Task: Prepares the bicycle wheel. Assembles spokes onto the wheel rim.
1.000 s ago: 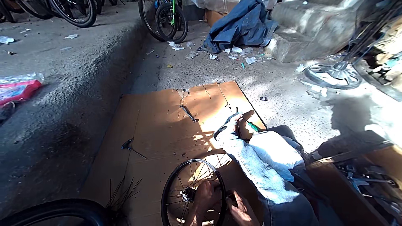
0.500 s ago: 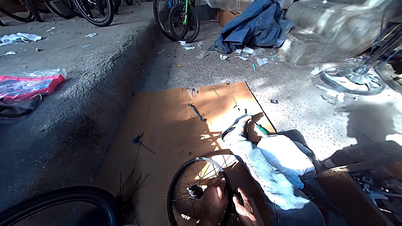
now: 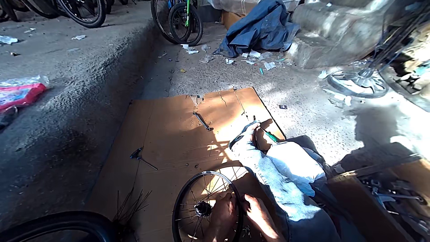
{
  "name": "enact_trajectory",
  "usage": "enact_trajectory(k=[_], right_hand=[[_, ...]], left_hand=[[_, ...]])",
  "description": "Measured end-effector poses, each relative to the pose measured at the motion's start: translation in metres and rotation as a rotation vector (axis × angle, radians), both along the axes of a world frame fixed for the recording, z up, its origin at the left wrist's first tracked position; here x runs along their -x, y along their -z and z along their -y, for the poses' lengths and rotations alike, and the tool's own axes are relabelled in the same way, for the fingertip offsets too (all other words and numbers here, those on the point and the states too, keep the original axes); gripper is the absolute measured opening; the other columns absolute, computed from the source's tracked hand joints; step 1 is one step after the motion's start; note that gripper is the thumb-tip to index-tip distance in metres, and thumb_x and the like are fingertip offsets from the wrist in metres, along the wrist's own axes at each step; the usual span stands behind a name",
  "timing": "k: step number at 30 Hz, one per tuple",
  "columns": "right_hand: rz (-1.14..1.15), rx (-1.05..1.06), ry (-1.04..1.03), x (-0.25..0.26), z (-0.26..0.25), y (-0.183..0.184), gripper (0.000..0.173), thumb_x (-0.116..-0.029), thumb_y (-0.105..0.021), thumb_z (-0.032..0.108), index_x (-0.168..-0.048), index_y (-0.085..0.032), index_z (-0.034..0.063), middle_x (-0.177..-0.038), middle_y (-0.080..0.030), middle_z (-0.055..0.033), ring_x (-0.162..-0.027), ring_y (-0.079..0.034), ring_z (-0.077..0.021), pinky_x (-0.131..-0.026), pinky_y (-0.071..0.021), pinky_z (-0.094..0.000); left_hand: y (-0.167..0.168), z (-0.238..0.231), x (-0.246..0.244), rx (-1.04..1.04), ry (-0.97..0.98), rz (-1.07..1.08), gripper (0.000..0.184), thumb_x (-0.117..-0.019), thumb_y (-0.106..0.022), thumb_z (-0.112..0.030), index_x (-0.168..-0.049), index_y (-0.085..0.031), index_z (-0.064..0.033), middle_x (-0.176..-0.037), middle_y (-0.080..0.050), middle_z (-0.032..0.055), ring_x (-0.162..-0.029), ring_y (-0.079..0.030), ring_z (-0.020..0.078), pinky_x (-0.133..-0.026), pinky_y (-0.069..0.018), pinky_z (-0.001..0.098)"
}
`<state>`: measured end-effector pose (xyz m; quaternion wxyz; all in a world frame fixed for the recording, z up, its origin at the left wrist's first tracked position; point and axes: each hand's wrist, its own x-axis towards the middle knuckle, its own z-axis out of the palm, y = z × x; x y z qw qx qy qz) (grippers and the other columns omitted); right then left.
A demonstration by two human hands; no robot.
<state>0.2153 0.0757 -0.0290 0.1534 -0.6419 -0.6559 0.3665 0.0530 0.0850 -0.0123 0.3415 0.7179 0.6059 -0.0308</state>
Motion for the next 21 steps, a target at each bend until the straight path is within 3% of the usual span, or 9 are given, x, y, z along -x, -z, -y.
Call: enact_trajectory(k=[2,6,10,13,15,20,21], right_hand=[[-0.015,0.012,0.015,0.0,-0.001,0.0,0.024,-0.0951,-0.062,0.015,-0.112,-0.073,0.002,-0.119,-0.069,-0.0167,-0.114,-0.066,-0.0278,-0.102,-0.0514,-0.043],[-0.045,0.023,0.016,0.0,-0.003,0.002,0.028,-0.0893,-0.068,0.016,-0.113,-0.071,0.0017,-0.127,-0.064,-0.0164,-0.118,-0.064,-0.0257,-0.102,-0.0515,-0.0409],[-0.068,0.062,0.014,-0.001,-0.006,0.005,0.029,-0.086,-0.069,0.012,-0.113,-0.07,0.0003,-0.127,-0.062,-0.0181,-0.118,-0.062,-0.0263,-0.101,-0.0514,-0.0396],[-0.082,0.096,-0.011,-0.003,-0.01,0.001,0.033,-0.0847,-0.069,0.009,-0.116,-0.069,-0.0007,-0.128,-0.062,-0.0196,-0.12,-0.061,-0.0277,-0.102,-0.0509,-0.0402],[-0.128,0.054,0.0,-0.002,-0.01,0.007,0.031,-0.0832,-0.069,0.01,-0.113,-0.07,0.0007,-0.124,-0.063,-0.018,-0.117,-0.062,-0.026,-0.1,-0.0517,-0.0393],[-0.158,0.042,0.013,-0.001,-0.008,0.0,0.04,-0.0868,-0.068,0.012,-0.126,-0.066,0.003,-0.132,-0.062,-0.0172,-0.125,-0.059,-0.0262,-0.107,-0.0479,-0.0396],[-0.132,0.035,-0.005,-0.002,-0.007,-0.004,0.035,-0.0894,-0.067,0.013,-0.123,-0.068,0.0026,-0.13,-0.064,-0.0168,-0.124,-0.06,-0.0259,-0.107,-0.0484,-0.0399]], left_hand=[[0.001,0.002,0.0,-0.025,0.013,-0.021,0.039,-0.108,-0.041,-0.032,-0.121,-0.073,-0.0131,-0.127,-0.068,0.0075,-0.116,-0.067,0.0257,-0.1,-0.0538,0.0475],[0.002,0.004,-0.002,-0.067,-0.007,-0.053,0.038,-0.1052,-0.044,-0.034,-0.115,-0.076,-0.016,-0.122,-0.071,0.0039,-0.112,-0.069,0.0236,-0.096,-0.0552,0.0481],[0.01,0.011,-0.005,-0.167,-0.049,-0.062,0.036,-0.1031,-0.047,-0.034,-0.114,-0.077,-0.0173,-0.121,-0.073,0.0028,-0.109,-0.07,0.0245,-0.091,-0.057,0.0488],[0.023,0.019,-0.007,-0.349,-0.067,-0.07,0.033,-0.1009,-0.051,-0.033,-0.105,-0.08,-0.0165,-0.111,-0.075,0.0028,-0.098,-0.073,0.0243,-0.08,-0.0601,0.0473],[0.023,0.022,-0.008,-0.389,-0.091,-0.075,0.033,-0.1016,-0.052,-0.033,-0.105,-0.08,-0.0171,-0.109,-0.076,0.0017,-0.096,-0.074,0.0235,-0.078,-0.0605,0.0467],[0.022,0.024,-0.009,-0.463,-0.184,-0.033,0.026,-0.0988,-0.058,-0.03,-0.101,-0.081,-0.018,-0.105,-0.076,0.0005,-0.089,-0.075,0.0216,-0.073,-0.0615,0.0462],[0.02,0.023,-0.009,-0.45,-0.19,-0.044,0.026,-0.0989,-0.058,-0.031,-0.101,-0.081,-0.0184,-0.105,-0.076,0.0003,-0.089,-0.074,0.0212,-0.073,-0.0614,0.0457]])
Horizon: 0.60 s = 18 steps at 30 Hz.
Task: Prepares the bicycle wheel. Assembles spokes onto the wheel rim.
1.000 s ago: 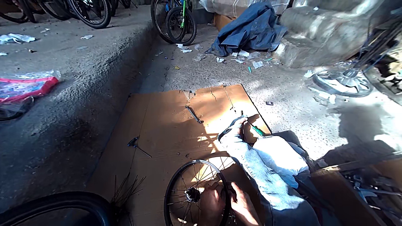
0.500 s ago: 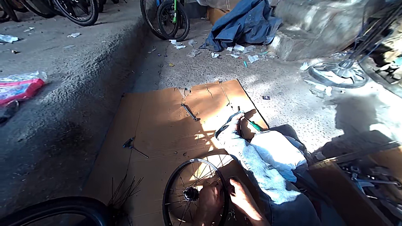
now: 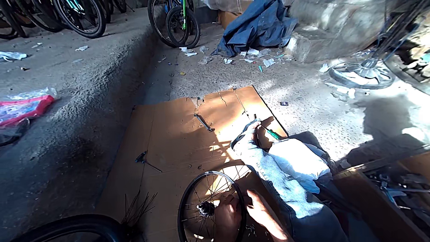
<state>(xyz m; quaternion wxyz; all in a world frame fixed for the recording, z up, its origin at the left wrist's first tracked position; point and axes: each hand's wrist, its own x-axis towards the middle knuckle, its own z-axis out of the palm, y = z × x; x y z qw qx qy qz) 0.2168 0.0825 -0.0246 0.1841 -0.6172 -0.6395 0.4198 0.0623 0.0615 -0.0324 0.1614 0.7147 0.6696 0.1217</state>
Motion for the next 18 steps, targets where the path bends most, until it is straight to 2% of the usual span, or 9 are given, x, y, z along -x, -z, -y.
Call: enact_trajectory(k=[2,4,8,11,13,15,18], right_hand=[[0.05,-0.047,-0.037,0.001,0.001,-0.002,0.022,-0.0914,-0.065,0.011,-0.109,-0.073,0.0007,-0.121,-0.069,-0.0168,-0.116,-0.066,-0.0268,-0.103,-0.051,-0.0413],[0.079,-0.052,-0.06,0.0,0.001,0.0,0.017,-0.0911,-0.064,0.009,-0.102,-0.074,-0.0008,-0.116,-0.07,-0.018,-0.112,-0.067,-0.0287,-0.101,-0.0518,-0.043],[0.082,-0.011,-0.037,-0.001,-0.002,0.005,0.024,-0.0847,-0.068,0.011,-0.106,-0.074,0.0023,-0.121,-0.067,-0.0169,-0.116,-0.064,-0.0282,-0.099,-0.0515,-0.045],[-0.013,0.014,0.009,0.0,-0.002,0.01,0.035,-0.0809,-0.069,0.005,-0.116,-0.07,0.001,-0.127,-0.064,-0.0188,-0.12,-0.061,-0.0275,-0.103,-0.0502,-0.0422],[-0.046,0.038,0.016,0.001,0.0,0.008,0.037,-0.0831,-0.069,0.006,-0.12,-0.068,0.0019,-0.129,-0.063,-0.0181,-0.121,-0.061,-0.0262,-0.104,-0.0496,-0.0406],[-0.028,0.012,-0.011,-0.001,0.001,0.005,0.031,-0.0861,-0.071,0.01,-0.116,-0.071,0.0022,-0.127,-0.066,-0.0175,-0.12,-0.063,-0.0264,-0.104,-0.0504,-0.0413],[0.036,-0.055,-0.054,-0.002,0.001,0.007,0.019,-0.0886,-0.069,0.009,-0.105,-0.075,0.0017,-0.119,-0.071,-0.0159,-0.113,-0.067,-0.0267,-0.101,-0.0526,-0.0426]], left_hand=[[0.0,-0.003,0.0,0.064,-0.003,-0.022,0.028,-0.0995,-0.057,-0.034,-0.102,-0.08,-0.0191,-0.109,-0.075,0.0002,-0.094,-0.074,0.0211,-0.077,-0.061,0.0452],[0.001,-0.005,0.001,0.153,0.019,-0.025,0.031,-0.1012,-0.054,-0.035,-0.109,-0.078,-0.0182,-0.116,-0.073,0.002,-0.105,-0.071,0.023,-0.085,-0.0599,0.045],[-0.01,-0.012,-0.002,0.345,0.09,-0.011,0.037,-0.1036,-0.049,-0.036,-0.12,-0.073,-0.0134,-0.125,-0.068,0.0074,-0.119,-0.064,0.0268,-0.101,-0.0524,0.0457],[-0.017,-0.017,0.0,0.434,0.116,0.009,0.038,-0.1041,-0.047,-0.036,-0.12,-0.072,-0.0122,-0.126,-0.068,0.0085,-0.12,-0.063,0.0256,-0.105,-0.0502,0.0455],[-0.019,-0.018,0.003,0.452,0.112,0.048,0.036,-0.1029,-0.049,-0.034,-0.119,-0.073,-0.0124,-0.124,-0.068,0.0086,-0.12,-0.064,0.0245,-0.105,-0.0502,0.0453],[-0.02,-0.019,0.005,0.459,0.101,0.067,0.034,-0.1032,-0.05,-0.033,-0.119,-0.074,-0.0135,-0.123,-0.069,0.0081,-0.119,-0.065,0.0239,-0.105,-0.0512,0.0448],[-0.018,-0.02,0.006,0.463,0.09,0.081,0.034,-0.1035,-0.05,-0.033,-0.119,-0.074,-0.014,-0.123,-0.069,0.0074,-0.119,-0.065,0.0229,-0.105,-0.0505,0.0443]])
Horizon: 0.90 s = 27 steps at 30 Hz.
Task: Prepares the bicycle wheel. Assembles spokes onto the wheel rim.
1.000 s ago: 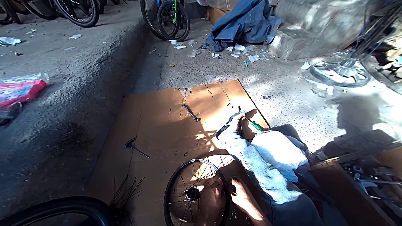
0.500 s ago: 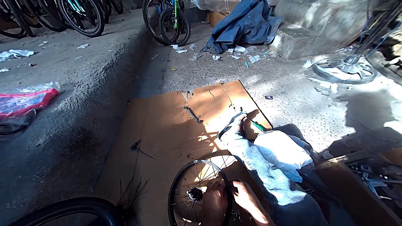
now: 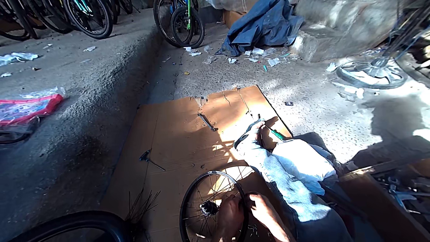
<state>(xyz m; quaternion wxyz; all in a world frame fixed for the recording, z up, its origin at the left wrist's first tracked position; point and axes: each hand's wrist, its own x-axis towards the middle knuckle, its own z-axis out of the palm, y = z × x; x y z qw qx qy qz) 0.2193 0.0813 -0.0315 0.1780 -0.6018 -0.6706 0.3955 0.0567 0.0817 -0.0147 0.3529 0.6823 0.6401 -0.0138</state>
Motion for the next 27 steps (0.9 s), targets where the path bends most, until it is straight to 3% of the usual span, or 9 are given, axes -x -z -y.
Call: enact_trajectory(k=[8,10,14,22,24,27], right_hand=[[-0.218,0.005,0.118,0.002,-0.001,0.015,0.025,-0.0841,-0.07,0.011,-0.108,-0.073,0.0059,-0.114,-0.07,-0.0119,-0.111,-0.065,-0.0206,-0.098,-0.0526,-0.0386],[-0.152,0.041,0.07,0.001,0.0,0.004,0.026,-0.0882,-0.069,0.011,-0.113,-0.074,0.0046,-0.117,-0.071,-0.0136,-0.113,-0.066,-0.0225,-0.101,-0.0522,-0.0395],[0.024,0.061,0.031,0.004,-0.001,-0.004,0.021,-0.0891,-0.068,0.01,-0.108,-0.074,0.0027,-0.116,-0.071,-0.0158,-0.112,-0.067,-0.0276,-0.1,-0.052,-0.044],[-0.076,0.07,0.061,0.005,-0.002,0.005,0.03,-0.0845,-0.068,0.011,-0.114,-0.069,0.0039,-0.115,-0.069,-0.0139,-0.11,-0.066,-0.0244,-0.097,-0.0529,-0.0423],[-0.081,0.06,0.099,0.006,-0.002,0.008,0.028,-0.0884,-0.064,0.015,-0.115,-0.066,0.0052,-0.108,-0.069,-0.0119,-0.101,-0.068,-0.0226,-0.091,-0.0549,-0.0423],[-0.071,0.107,0.116,0.006,-0.001,0.005,0.028,-0.0936,-0.06,0.018,-0.119,-0.062,0.0065,-0.108,-0.068,-0.0122,-0.099,-0.067,-0.0235,-0.09,-0.0544,-0.0439]], left_hand=[[0.001,-0.002,0.007,0.014,-0.064,0.092,0.031,-0.1024,-0.052,-0.032,-0.115,-0.075,-0.0141,-0.118,-0.07,0.0072,-0.111,-0.068,0.0213,-0.099,-0.0546,0.0436],[0.0,-0.002,0.008,0.015,-0.07,0.096,0.031,-0.1025,-0.053,-0.031,-0.116,-0.075,-0.0144,-0.119,-0.07,0.0071,-0.111,-0.068,0.0211,-0.1,-0.0544,0.0426],[0.003,-0.001,0.007,0.018,-0.062,0.09,0.032,-0.1024,-0.053,-0.031,-0.117,-0.075,-0.0144,-0.121,-0.069,0.0084,-0.112,-0.067,0.0227,-0.1,-0.0542,0.0437],[-0.003,0.004,0.011,-0.043,-0.083,0.057,0.034,-0.1048,-0.049,-0.032,-0.119,-0.074,-0.013,-0.122,-0.069,0.0084,-0.116,-0.066,0.0218,-0.103,-0.0525,0.0415],[-0.011,0.011,0.011,-0.074,-0.019,0.0,0.037,-0.1039,-0.047,-0.034,-0.118,-0.072,-0.0115,-0.122,-0.069,0.0095,-0.117,-0.066,0.0247,-0.102,-0.0525,0.0456],[-0.01,0.029,0.011,-0.157,0.157,-0.128,0.04,-0.1068,-0.043,-0.035,-0.12,-0.071,-0.0104,-0.122,-0.07,0.0127,-0.117,-0.066,0.0311,-0.099,-0.052,0.0532]])
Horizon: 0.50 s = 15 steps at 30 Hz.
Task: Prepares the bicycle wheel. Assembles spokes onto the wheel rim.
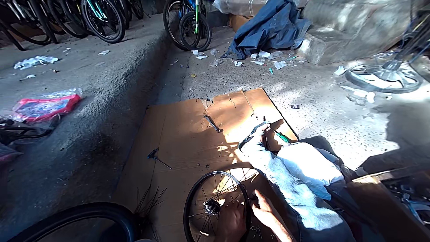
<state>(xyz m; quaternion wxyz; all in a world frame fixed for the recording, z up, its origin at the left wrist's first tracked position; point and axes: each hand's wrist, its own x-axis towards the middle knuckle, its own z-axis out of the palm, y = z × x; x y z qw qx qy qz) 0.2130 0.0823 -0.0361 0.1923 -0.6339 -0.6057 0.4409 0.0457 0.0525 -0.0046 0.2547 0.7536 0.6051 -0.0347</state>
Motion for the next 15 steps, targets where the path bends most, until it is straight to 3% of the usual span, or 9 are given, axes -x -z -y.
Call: enact_trajectory(k=[3,6,11,13,15], right_hand=[[-0.007,-0.03,0.001,0.002,0.001,0.002,0.025,-0.0923,-0.06,0.017,-0.115,-0.063,0.0084,-0.103,-0.068,-0.009,-0.095,-0.067,-0.0212,-0.086,-0.0559,-0.0427],[-0.017,-0.069,0.007,0.002,0.002,0.003,0.024,-0.0917,-0.06,0.016,-0.114,-0.064,0.0082,-0.102,-0.068,-0.0084,-0.094,-0.067,-0.0199,-0.084,-0.0554,-0.0418],[-0.015,-0.023,0.058,0.005,0.0,0.002,0.025,-0.0963,-0.056,0.018,-0.119,-0.06,0.0087,-0.105,-0.067,-0.008,-0.096,-0.067,-0.0192,-0.085,-0.0553,-0.0405],[-0.013,-0.003,0.065,0.007,0.001,0.001,0.027,-0.0984,-0.054,0.02,-0.122,-0.058,0.0089,-0.105,-0.066,-0.0086,-0.096,-0.066,-0.02,-0.086,-0.0548,-0.0415],[-0.013,0.002,0.069,0.01,0.001,0.0,0.027,-0.0996,-0.052,0.02,-0.124,-0.058,0.0089,-0.106,-0.066,-0.0093,-0.098,-0.066,-0.0211,-0.087,-0.0546,-0.0426]], left_hand=[[0.003,0.007,0.0,-0.065,0.047,-0.057,0.037,-0.1063,-0.044,-0.032,-0.12,-0.071,-0.0093,-0.126,-0.068,0.0124,-0.12,-0.063,0.0311,-0.1,-0.0503,0.0523],[-0.008,0.013,-0.001,-0.018,-0.06,-0.051,0.039,-0.1052,-0.047,-0.031,-0.129,-0.067,-0.0075,-0.134,-0.064,0.0131,-0.126,-0.061,0.0299,-0.107,-0.0477,0.0498],[-0.026,0.019,0.01,0.018,-0.426,-0.171,0.047,-0.0884,-0.065,-0.016,-0.135,-0.062,-0.0085,-0.14,-0.058,0.0139,-0.131,-0.055,0.0318,-0.101,-0.0517,0.048],[-0.027,0.018,0.016,0.128,-0.597,-0.143,0.052,-0.0918,-0.064,-0.018,-0.142,-0.056,-0.0068,-0.146,-0.055,0.0135,-0.133,-0.056,0.029,-0.105,-0.0514,0.0451],[-0.022,0.02,0.021,0.195,-0.873,0.121,0.042,-0.0989,-0.061,-0.022,-0.136,-0.059,-0.0033,-0.135,-0.062,0.0152,-0.12,-0.065,0.0276,-0.101,-0.0544,0.0452]])
